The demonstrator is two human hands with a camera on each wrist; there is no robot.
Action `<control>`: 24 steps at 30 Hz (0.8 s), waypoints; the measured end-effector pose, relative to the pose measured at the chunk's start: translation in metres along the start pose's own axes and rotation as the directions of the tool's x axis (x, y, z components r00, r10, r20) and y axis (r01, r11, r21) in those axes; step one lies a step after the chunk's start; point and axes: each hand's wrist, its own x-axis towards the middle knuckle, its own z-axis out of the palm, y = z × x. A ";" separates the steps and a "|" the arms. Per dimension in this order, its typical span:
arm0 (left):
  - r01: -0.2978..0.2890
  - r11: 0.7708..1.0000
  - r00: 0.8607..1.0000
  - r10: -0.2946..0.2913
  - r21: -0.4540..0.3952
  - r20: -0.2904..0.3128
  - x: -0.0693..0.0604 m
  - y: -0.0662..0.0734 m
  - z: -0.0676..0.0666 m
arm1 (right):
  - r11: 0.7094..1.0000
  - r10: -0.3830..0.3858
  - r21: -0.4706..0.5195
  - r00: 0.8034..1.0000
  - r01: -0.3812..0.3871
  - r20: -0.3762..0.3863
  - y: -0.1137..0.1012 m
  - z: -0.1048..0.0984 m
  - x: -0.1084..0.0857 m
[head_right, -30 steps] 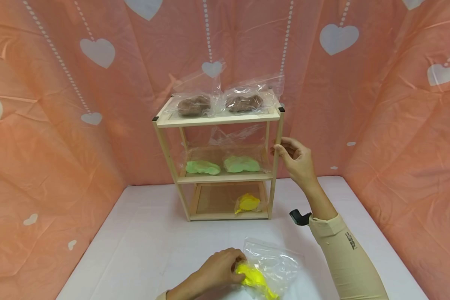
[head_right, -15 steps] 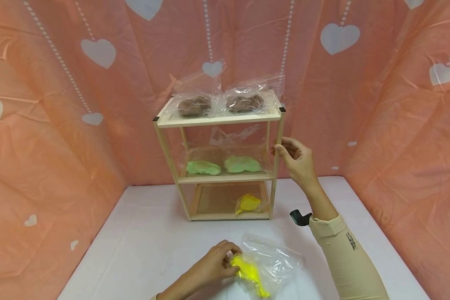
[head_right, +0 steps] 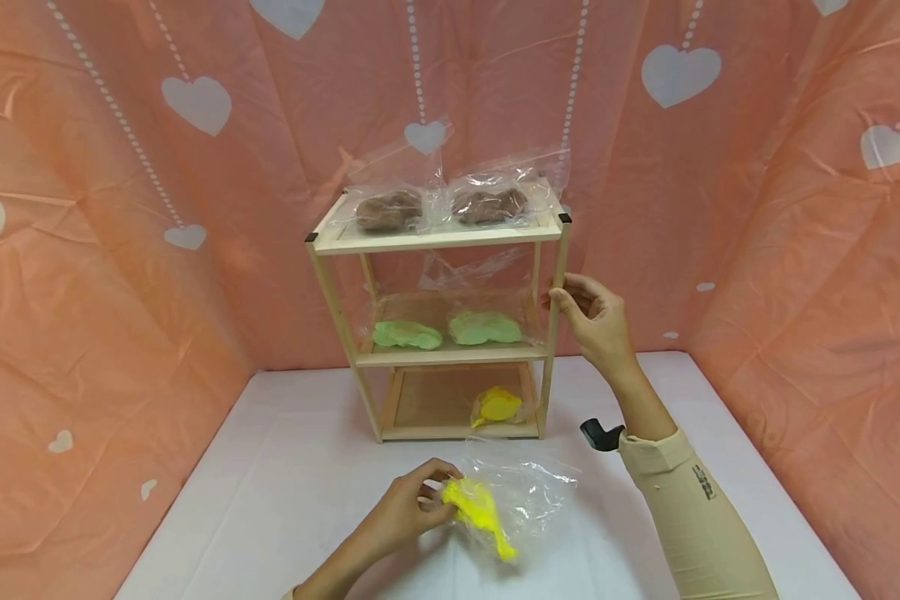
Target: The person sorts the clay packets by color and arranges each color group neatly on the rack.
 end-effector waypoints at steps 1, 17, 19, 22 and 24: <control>0.005 1.000 1.000 -0.005 -0.004 -0.016 0.000 0.000 -0.002 | 1.000 0.001 -0.001 1.000 -0.001 0.000 0.000 0.000 0.000; 0.020 0.979 0.981 -0.058 -0.202 -0.186 0.006 -0.014 -0.025 | 1.000 0.012 -0.008 1.000 -0.012 -0.012 0.000 0.001 0.000; 0.024 0.978 0.975 -0.068 -0.208 -0.209 0.007 -0.017 -0.026 | 1.000 0.011 -0.008 1.000 -0.011 -0.012 0.000 0.001 0.000; 0.037 0.972 0.966 -0.094 -0.231 -0.242 0.009 -0.021 -0.027 | 1.000 0.010 0.000 1.000 -0.010 -0.016 0.001 0.001 0.000; 0.041 0.968 0.960 -0.108 -0.249 -0.258 0.010 -0.024 -0.028 | 1.000 0.010 0.005 1.000 -0.010 -0.017 0.001 0.002 0.000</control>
